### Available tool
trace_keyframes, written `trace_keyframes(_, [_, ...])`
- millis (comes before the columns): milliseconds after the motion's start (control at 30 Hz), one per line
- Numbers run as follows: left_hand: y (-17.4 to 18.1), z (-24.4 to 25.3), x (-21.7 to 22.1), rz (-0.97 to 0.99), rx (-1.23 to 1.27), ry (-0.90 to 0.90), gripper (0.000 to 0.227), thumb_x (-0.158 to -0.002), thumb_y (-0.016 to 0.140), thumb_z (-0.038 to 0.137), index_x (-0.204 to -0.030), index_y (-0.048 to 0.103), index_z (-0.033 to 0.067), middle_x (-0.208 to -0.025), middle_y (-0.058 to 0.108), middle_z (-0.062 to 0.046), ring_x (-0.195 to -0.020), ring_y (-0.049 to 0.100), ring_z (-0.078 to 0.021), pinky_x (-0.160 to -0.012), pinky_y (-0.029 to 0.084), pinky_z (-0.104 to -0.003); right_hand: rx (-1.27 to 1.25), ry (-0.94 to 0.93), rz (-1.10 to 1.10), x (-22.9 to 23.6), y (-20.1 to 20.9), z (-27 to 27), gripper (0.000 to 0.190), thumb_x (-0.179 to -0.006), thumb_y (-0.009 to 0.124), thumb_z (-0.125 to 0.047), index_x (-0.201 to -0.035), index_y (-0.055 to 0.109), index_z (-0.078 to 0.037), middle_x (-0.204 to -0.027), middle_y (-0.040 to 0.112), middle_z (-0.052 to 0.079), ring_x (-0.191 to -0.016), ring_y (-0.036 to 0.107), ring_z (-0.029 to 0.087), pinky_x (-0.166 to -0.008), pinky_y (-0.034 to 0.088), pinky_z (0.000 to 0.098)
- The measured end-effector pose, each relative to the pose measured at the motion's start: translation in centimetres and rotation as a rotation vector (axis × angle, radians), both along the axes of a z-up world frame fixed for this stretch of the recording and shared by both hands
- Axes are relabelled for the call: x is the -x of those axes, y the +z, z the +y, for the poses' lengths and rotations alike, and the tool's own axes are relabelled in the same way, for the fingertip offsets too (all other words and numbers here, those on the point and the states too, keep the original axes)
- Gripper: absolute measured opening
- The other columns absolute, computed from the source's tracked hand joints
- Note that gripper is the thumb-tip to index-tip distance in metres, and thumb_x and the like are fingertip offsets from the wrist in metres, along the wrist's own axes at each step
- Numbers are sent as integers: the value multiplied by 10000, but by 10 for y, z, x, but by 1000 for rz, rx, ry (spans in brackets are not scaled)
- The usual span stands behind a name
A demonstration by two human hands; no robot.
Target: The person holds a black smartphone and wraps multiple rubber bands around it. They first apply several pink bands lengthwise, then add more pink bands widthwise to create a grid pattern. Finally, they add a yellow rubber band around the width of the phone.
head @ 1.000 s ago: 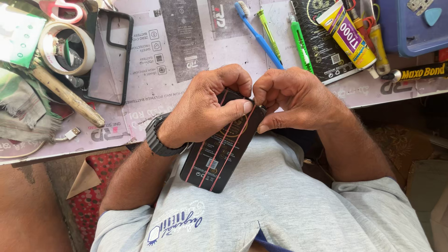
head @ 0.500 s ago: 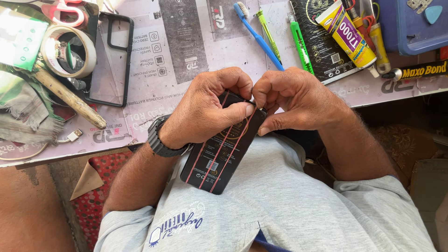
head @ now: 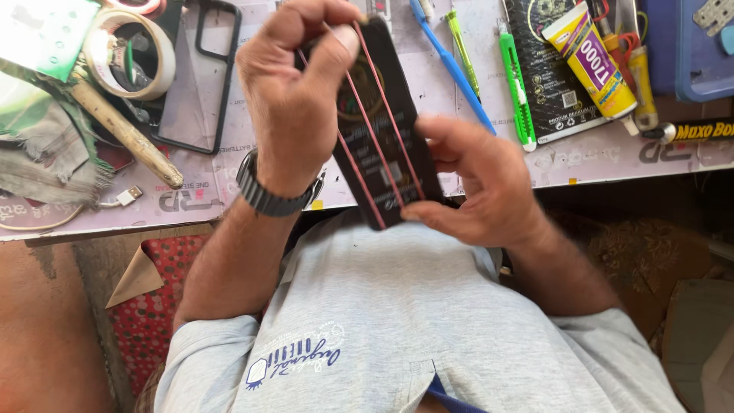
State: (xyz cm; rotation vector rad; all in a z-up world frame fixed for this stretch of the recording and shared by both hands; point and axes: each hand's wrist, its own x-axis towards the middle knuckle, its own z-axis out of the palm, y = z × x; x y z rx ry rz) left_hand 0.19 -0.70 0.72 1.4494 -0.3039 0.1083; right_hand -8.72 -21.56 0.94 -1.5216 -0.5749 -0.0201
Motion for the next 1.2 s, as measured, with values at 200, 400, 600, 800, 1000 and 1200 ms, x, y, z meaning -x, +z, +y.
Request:
trace_keyframes(200, [-16, 0, -13, -44, 64, 153, 80, -1028, 654, -40, -1041, 730, -16, -903, 713, -4, -777, 596, -41, -735, 497, -203, 297, -172, -200, 9, -2, -9, 514, -792, 778, 85, -1282, 626, 56, -1246, 684, 243, -1087, 746, 250, -920, 659, 315])
trace_keyframes(400, [-31, 2, -12, 8, 211, 166, 61, -1042, 657, -47, -1025, 713, -30, -879, 687, -10, -765, 557, -50, -738, 479, -210, 360, -289, -300, 14, -5, -7, 443, -804, 747, 81, -1236, 669, 19, -1171, 723, 209, -1027, 767, 238, -878, 659, 311])
trace_keyframes(600, [-35, -2, -10, 30, 204, 196, 70, -1029, 651, -42, -1026, 718, -23, -899, 692, -18, -747, 574, -50, -713, 485, -205, 394, -364, -349, 14, -8, -4, 407, -814, 766, 52, -1206, 669, 1, -1135, 734, 189, -999, 770, 234, -850, 652, 316])
trace_keyframes(800, [-39, -6, -12, 39, 170, 249, 73, -1009, 663, -34, -1028, 733, -19, -912, 699, -25, -785, 590, -61, -696, 496, -199, 422, -418, -377, 15, -16, -4, 396, -802, 731, 62, -1191, 680, 6, -1112, 741, 184, -958, 773, 239, -823, 653, 319])
trace_keyframes(1000, [-47, -5, -13, 45, 138, 257, 75, -1001, 673, -25, -1029, 741, -16, -913, 708, -24, -787, 593, -58, -745, 503, -219, 400, -416, -395, 13, -27, -4, 362, -818, 697, 90, -1168, 691, 1, -1100, 748, 177, -960, 783, 247, -820, 663, 308])
trace_keyframes(1200, [-42, -5, -12, -6, 26, 312, 67, -1005, 672, -10, -1033, 733, -12, -924, 705, -13, -794, 605, -62, -759, 517, -210, 130, -258, -100, 13, -29, -5, 425, -889, 670, 69, -1302, 609, -10, -1201, 711, 150, -1055, 744, 195, -947, 625, 311])
